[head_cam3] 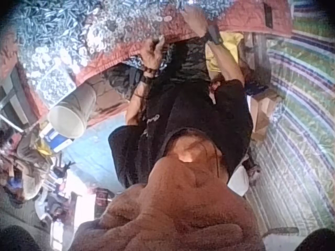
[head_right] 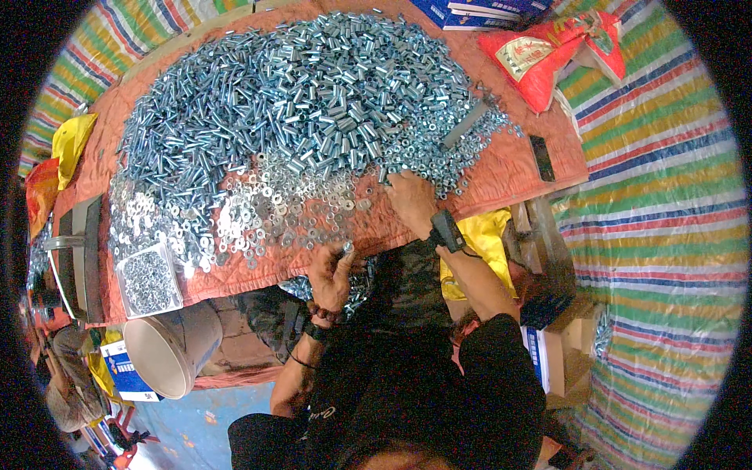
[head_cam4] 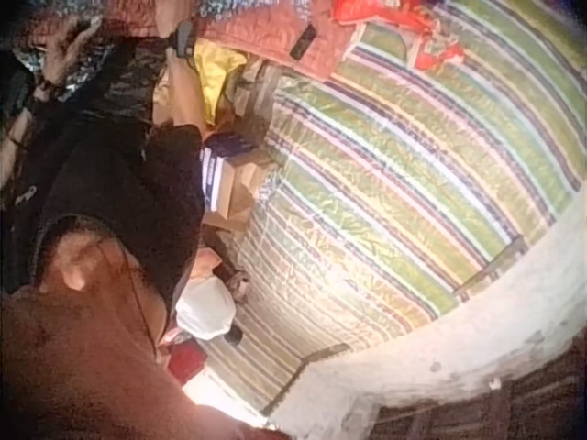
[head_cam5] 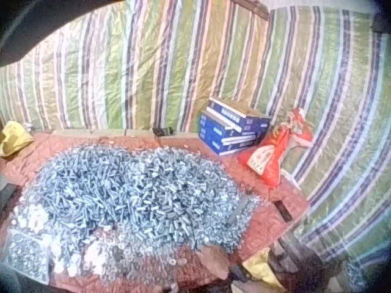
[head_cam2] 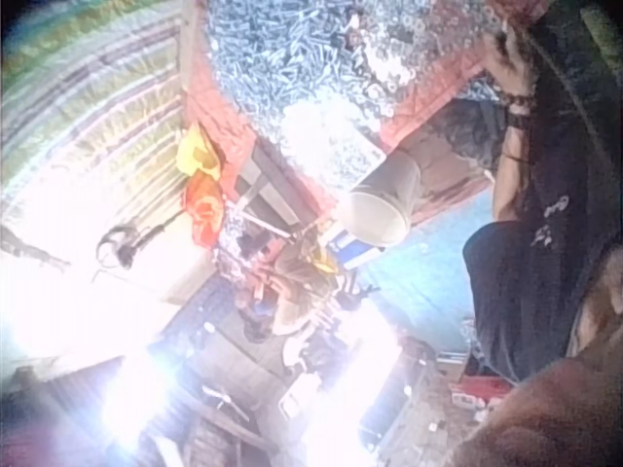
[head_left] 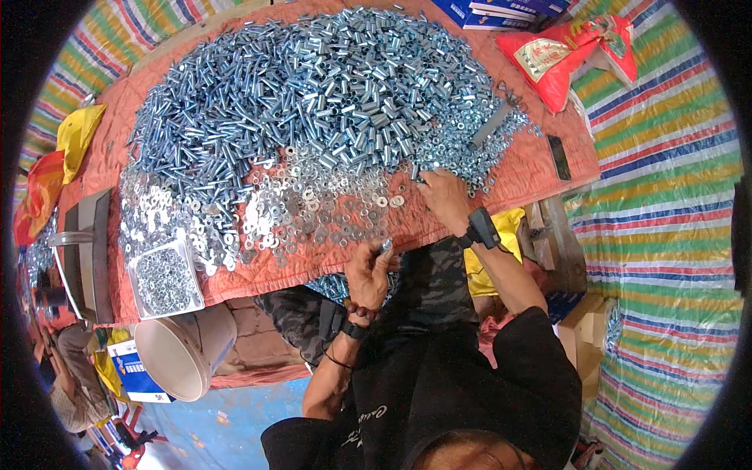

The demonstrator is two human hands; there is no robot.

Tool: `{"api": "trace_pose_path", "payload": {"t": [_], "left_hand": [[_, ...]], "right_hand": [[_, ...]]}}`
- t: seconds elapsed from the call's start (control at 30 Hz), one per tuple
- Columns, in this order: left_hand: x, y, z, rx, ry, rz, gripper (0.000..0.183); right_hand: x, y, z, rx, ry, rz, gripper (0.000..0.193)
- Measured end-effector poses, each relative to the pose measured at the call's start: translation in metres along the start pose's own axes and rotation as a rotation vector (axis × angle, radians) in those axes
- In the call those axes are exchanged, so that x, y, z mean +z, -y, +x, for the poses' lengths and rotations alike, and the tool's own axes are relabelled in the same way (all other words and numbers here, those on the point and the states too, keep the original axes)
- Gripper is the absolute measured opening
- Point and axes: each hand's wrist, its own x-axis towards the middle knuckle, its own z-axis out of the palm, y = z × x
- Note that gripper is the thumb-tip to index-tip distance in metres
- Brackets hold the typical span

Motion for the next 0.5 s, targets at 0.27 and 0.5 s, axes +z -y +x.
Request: {"api": "trace_pose_path", "payload": {"t": [0.27,0.5], "left_hand": [[-0.002,0.003,0.001,-0.071,-0.007,-0.085,0.015],[-0.002,0.0,0.006,-0.066,-0.022,-0.078,0.015]], "right_hand": [[-0.001,-0.007,0.005,-0.094,0.021,0.026,0.016],[-0.023,0.054,-0.037,-0.258,-0.009,0.444,0.014]]}}
